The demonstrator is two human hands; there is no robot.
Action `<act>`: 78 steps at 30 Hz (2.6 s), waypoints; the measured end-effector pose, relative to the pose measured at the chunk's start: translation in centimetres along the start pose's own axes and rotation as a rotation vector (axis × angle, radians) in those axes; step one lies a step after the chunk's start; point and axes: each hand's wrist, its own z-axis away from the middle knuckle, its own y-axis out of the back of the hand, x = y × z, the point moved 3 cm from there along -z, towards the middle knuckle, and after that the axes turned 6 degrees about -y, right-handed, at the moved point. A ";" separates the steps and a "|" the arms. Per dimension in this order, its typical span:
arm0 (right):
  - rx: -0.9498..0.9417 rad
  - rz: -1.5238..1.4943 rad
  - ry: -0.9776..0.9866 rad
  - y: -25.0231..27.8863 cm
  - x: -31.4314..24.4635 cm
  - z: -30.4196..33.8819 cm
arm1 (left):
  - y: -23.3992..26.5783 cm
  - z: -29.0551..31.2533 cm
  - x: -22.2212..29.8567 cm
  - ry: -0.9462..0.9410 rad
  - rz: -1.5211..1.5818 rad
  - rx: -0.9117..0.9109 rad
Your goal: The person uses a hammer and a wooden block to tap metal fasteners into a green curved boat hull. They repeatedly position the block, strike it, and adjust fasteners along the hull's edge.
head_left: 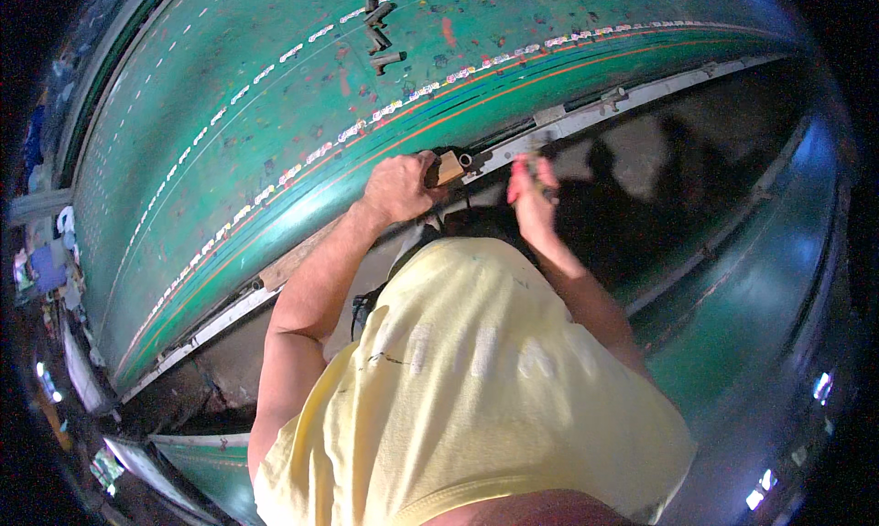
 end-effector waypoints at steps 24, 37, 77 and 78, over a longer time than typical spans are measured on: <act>0.050 0.405 0.098 4.2 3.6 6.0 | 0.7 0.4 -2.0 -0.179 0.134 0.022; 0.308 0.509 0.143 16.1 -5.5 -2.6 | 0.9 -0.1 -2.0 -0.058 0.364 -0.131; -0.575 -0.056 -0.004 23.5 -7.0 -17.7 | 13.9 -3.2 15.4 -0.087 0.045 0.530; -0.484 0.329 0.302 23.4 -7.7 -17.7 | 14.4 -3.0 15.2 -0.044 -0.037 0.514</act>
